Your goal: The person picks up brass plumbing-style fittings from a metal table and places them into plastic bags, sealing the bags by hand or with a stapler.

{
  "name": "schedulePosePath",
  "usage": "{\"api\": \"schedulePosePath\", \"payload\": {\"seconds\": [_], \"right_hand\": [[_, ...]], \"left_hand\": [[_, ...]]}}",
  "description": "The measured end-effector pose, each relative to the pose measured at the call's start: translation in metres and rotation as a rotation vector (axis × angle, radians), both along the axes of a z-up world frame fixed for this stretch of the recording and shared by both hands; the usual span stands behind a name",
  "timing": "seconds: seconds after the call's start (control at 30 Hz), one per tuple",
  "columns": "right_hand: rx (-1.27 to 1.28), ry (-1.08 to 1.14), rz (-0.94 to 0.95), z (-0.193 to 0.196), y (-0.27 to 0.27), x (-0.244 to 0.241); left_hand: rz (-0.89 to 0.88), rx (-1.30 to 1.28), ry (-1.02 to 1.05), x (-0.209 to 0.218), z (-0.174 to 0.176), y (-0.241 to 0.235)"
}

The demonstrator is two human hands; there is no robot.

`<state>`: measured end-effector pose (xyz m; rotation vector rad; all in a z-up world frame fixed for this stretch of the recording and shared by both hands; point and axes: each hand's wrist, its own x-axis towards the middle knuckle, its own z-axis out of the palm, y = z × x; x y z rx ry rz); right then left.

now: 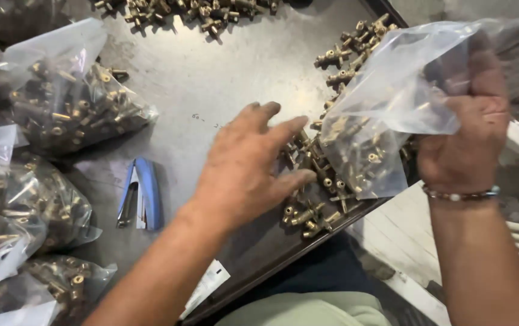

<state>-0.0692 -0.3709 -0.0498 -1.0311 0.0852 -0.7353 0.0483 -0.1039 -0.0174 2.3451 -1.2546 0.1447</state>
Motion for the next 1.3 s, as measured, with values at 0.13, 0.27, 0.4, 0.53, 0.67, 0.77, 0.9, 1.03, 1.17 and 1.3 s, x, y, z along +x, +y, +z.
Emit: {"api": "schedulePosePath", "payload": {"seconds": [0.13, 0.27, 0.4, 0.53, 0.67, 0.77, 0.9, 1.03, 1.17, 1.3], "right_hand": [[-0.142, 0.033, -0.083, -0.014, 0.005, -0.001], [-0.294, 0.080, -0.156, -0.008, 0.013, 0.003], [-0.378, 0.171, -0.231, -0.022, 0.005, -0.001], [-0.376, 0.123, -0.179, -0.012, 0.017, 0.001], [-0.397, 0.078, -0.158, -0.001, 0.022, 0.002], [-0.379, 0.091, -0.124, -0.029, 0.002, -0.006], [-0.374, 0.111, -0.136, -0.010, 0.018, 0.002], [-0.409, 0.104, -0.129, 0.000, 0.022, 0.004], [-0.452, 0.102, -0.129, -0.014, 0.015, 0.002], [-0.480, 0.085, -0.120, -0.012, 0.014, 0.002]], "left_hand": [[-0.029, 0.123, 0.062, -0.004, -0.005, -0.015], [0.039, 0.295, 0.248, 0.004, 0.008, 0.001], [0.069, -0.126, 0.489, 0.016, 0.013, 0.053], [0.288, -0.352, 0.347, -0.005, 0.026, 0.082], [0.001, -0.226, 0.105, -0.052, 0.012, 0.071], [-0.142, -0.148, 0.031, -0.067, -0.002, 0.060], [-0.121, 0.047, 0.201, -0.066, -0.008, 0.071], [0.179, -0.231, 0.347, -0.046, 0.009, 0.083], [0.409, -0.388, 0.328, -0.015, 0.017, 0.085], [0.340, -0.305, 0.115, 0.008, 0.007, 0.066]]}}
